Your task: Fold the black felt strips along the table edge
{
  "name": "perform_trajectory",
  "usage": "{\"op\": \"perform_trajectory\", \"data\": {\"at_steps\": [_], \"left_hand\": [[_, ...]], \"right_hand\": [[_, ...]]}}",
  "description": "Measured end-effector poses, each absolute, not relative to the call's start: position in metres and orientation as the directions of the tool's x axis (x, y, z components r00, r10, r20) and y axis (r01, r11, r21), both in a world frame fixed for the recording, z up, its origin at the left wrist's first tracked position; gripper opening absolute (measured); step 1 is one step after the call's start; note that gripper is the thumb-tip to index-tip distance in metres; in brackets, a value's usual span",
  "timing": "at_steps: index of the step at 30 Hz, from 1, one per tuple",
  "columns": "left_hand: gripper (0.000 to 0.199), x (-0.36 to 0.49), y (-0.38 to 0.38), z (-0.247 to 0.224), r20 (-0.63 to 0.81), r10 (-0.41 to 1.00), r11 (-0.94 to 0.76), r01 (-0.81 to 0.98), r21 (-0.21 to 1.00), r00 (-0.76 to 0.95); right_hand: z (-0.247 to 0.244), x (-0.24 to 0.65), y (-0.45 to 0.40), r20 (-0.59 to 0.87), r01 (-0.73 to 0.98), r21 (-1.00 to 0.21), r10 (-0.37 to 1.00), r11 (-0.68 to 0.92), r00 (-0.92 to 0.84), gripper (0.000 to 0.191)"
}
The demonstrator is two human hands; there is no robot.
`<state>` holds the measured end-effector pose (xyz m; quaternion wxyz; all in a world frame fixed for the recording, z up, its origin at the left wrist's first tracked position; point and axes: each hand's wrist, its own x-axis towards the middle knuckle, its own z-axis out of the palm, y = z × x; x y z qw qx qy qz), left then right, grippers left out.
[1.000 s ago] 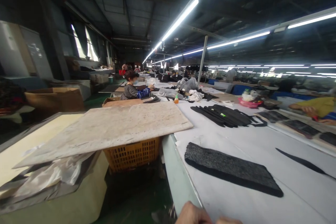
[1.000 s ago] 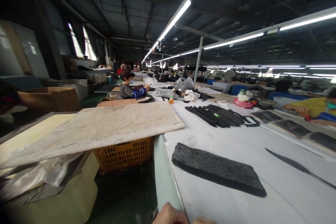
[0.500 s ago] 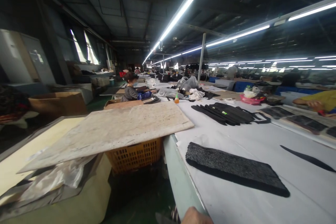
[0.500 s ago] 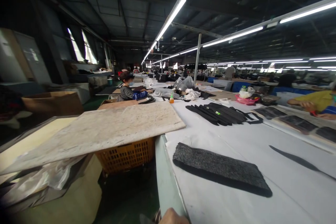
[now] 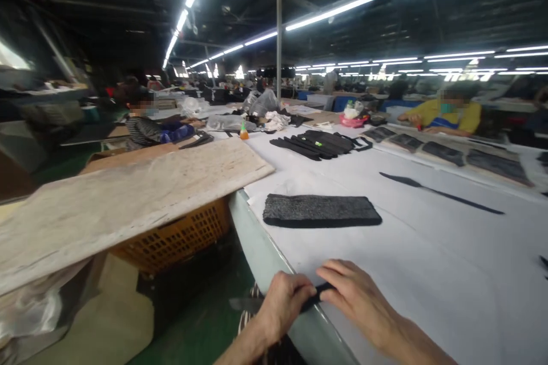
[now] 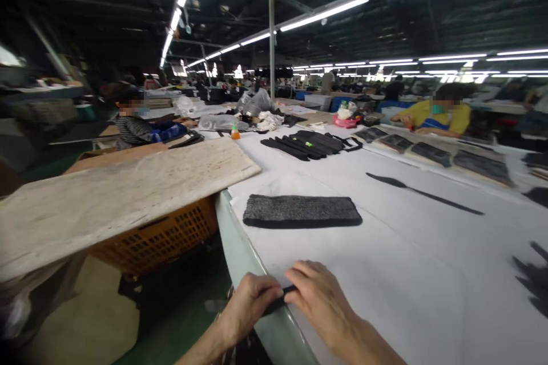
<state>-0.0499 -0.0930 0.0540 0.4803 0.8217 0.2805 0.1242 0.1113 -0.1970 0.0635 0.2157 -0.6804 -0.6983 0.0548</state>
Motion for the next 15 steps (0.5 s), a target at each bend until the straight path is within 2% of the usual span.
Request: {"op": "perform_trajectory", "data": {"at_steps": [3, 6, 10, 15], "left_hand": [[0.031, -0.047, -0.093, 0.057, -0.062, 0.563, -0.373, 0.32, 0.871, 0.824], [0.032, -0.048, -0.087, 0.054, -0.085, 0.534, -0.365, 0.319, 0.875, 0.841], [0.032, -0.051, -0.074, 0.049, -0.168, 0.46, -0.305, 0.333, 0.892, 0.872], [0.032, -0.058, -0.059, 0.048, -0.257, 0.42, -0.166, 0.353, 0.921, 0.87]], "right_hand": [[0.069, 0.101, -0.185, 0.059, 0.871, -0.49, 0.998, 0.017, 0.015, 0.022], [0.067, 0.107, -0.185, 0.029, 0.821, -0.571, 0.999, -0.008, 0.03, 0.029], [0.071, 0.123, -0.191, 0.034, 0.819, -0.573, 0.998, -0.027, 0.056, 0.028], [0.084, 0.153, -0.202, -0.021, 0.799, -0.588, 0.99, -0.125, 0.14, 0.028]]}}
